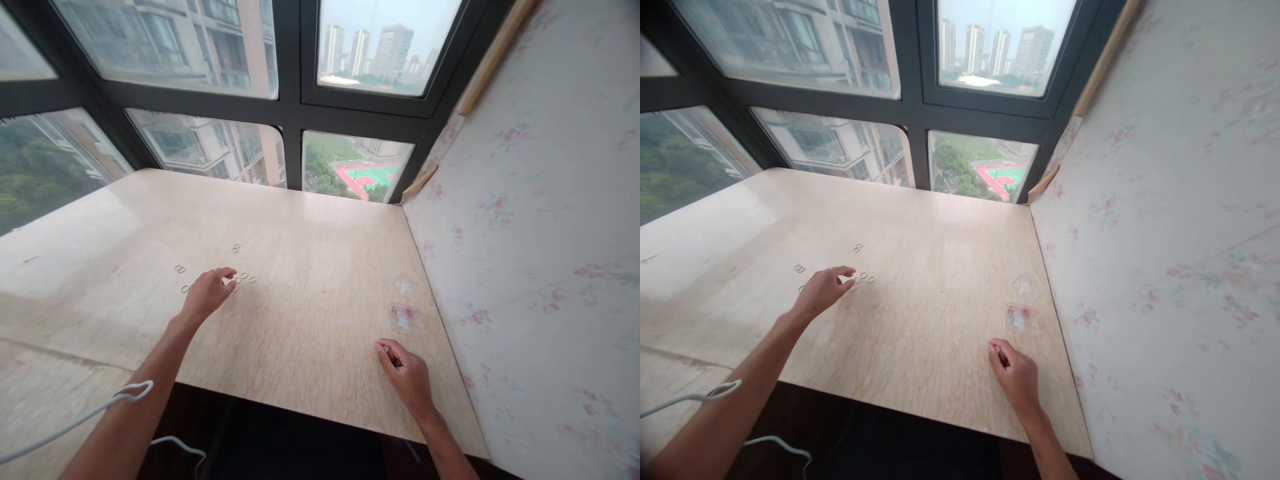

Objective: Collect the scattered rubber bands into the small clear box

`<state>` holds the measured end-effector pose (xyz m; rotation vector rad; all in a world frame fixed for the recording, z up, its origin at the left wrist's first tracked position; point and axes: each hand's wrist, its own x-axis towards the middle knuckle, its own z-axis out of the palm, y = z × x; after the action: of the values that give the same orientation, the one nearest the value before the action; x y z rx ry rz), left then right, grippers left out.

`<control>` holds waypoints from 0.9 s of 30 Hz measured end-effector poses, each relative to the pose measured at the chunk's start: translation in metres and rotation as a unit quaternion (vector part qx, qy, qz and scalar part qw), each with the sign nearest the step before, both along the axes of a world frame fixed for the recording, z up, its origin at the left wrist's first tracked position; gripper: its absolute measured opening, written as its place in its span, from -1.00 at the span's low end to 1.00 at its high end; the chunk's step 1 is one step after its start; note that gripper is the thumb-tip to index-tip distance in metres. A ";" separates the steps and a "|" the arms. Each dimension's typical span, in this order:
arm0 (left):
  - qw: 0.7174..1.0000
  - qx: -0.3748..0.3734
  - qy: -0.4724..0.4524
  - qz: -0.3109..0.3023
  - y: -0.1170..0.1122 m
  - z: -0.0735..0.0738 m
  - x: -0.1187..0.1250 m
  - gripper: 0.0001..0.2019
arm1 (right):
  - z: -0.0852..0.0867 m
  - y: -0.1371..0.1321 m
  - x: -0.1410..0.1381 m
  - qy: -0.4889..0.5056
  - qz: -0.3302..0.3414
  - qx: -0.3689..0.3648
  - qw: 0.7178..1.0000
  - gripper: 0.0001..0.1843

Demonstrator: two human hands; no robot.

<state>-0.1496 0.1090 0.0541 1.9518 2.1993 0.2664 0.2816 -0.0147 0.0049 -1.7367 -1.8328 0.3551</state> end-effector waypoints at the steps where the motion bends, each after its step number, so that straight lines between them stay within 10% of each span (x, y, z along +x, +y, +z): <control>1: 1.000 -0.003 0.002 -0.004 0.003 0.000 0.000 -0.69 | 0.000 0.000 0.000 -0.001 0.000 0.000 1.000 -0.60; 27: 0.989 -0.097 0.018 -0.114 0.040 0.010 -0.017 -0.82 | -0.004 -0.002 0.003 -0.036 0.000 0.002 0.999 -0.46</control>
<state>-0.1666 0.1494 0.0638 2.0867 1.9152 -0.0152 0.2849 -0.0167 0.0013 -1.7683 -1.8824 0.2901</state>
